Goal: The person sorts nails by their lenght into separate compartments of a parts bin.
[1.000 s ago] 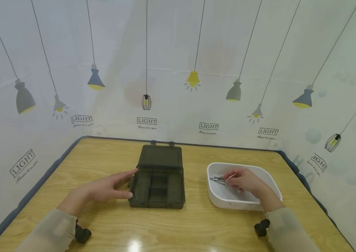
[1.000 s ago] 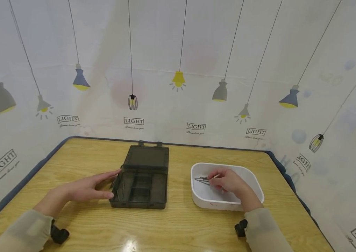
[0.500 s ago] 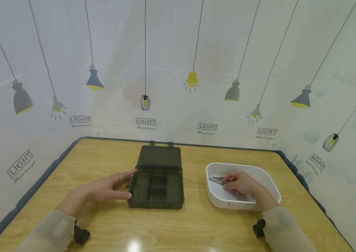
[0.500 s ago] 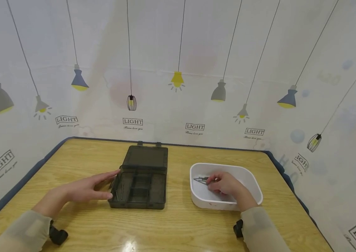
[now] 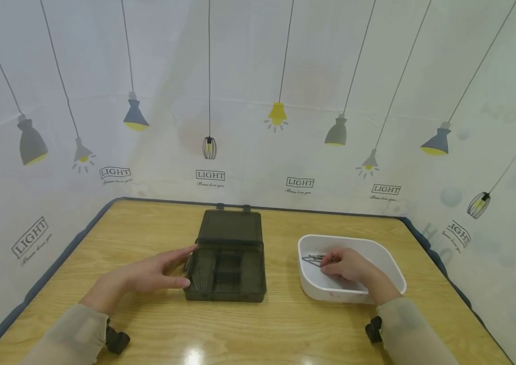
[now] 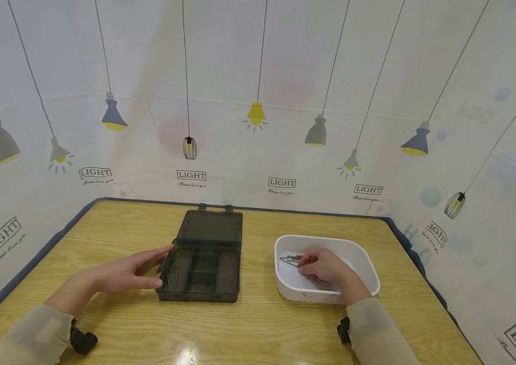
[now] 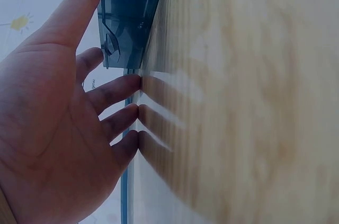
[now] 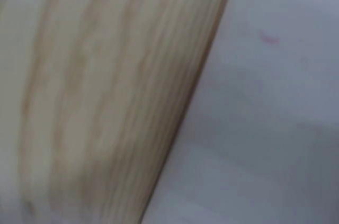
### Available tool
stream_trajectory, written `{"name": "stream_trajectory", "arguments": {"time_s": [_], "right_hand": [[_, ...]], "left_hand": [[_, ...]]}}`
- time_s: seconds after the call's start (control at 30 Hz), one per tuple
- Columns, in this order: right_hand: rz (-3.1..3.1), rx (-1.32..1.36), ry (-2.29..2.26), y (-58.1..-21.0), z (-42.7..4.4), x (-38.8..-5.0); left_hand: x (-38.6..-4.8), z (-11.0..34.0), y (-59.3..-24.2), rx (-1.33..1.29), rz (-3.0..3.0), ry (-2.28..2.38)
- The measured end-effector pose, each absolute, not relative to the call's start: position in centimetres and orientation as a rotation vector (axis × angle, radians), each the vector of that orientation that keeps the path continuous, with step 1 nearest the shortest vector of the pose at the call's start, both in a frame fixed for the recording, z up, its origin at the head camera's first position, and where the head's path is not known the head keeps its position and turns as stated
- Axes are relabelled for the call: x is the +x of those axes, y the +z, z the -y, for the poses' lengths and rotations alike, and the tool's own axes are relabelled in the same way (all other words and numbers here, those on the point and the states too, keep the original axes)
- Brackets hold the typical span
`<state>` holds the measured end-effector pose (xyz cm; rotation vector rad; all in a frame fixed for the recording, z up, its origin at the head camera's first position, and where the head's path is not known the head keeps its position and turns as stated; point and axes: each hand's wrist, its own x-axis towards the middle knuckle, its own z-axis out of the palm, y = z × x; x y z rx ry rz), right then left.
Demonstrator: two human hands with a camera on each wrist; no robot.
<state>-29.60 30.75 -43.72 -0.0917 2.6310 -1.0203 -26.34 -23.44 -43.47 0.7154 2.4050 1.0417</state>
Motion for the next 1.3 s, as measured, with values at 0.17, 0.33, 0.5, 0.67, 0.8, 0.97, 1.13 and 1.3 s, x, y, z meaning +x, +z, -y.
{"name": "stream_trajectory", "arguments": {"time_s": [0.17, 0.33, 0.5, 0.67, 0.8, 0.97, 1.13, 1.3], "right_hand": [[-2.632, -0.076, -0.993, -43.49, -30.6, -29.58], [-2.635, -0.064, -0.965, -43.38, -30.5, -29.5], [-2.636, -0.048, -0.96, -43.24, -30.36, -29.27], [-2.637, -0.062, -0.96, -43.31, -30.4, -29.22], [-2.646, -0.062, -0.95, -43.4, -30.54, -29.35], [-2.648, -0.031, -0.966, -43.44, -30.81, -29.54], [-2.626, 0.007, -1.024, -43.46, -30.92, -29.58], [-2.597, 0.009, -1.049, -43.51, -30.99, -29.58]], "left_hand": [[-26.26, 23.44, -43.38, 0.717, -2.408, 1.041], [-26.27, 23.41, -43.37, 0.716, -2.415, 1.036], [-26.32, 23.39, -43.39, 0.714, -2.421, 1.024], [-26.32, 23.41, -43.34, 0.709, -2.422, 1.024], [-26.32, 23.43, -43.28, 0.71, -2.413, 1.034], [-26.29, 23.39, -43.21, 0.719, -2.416, 1.033], [-26.23, 23.39, -43.2, 0.72, -2.424, 1.022], [-26.16, 23.38, -43.08, 0.717, -2.416, 1.026]]}}
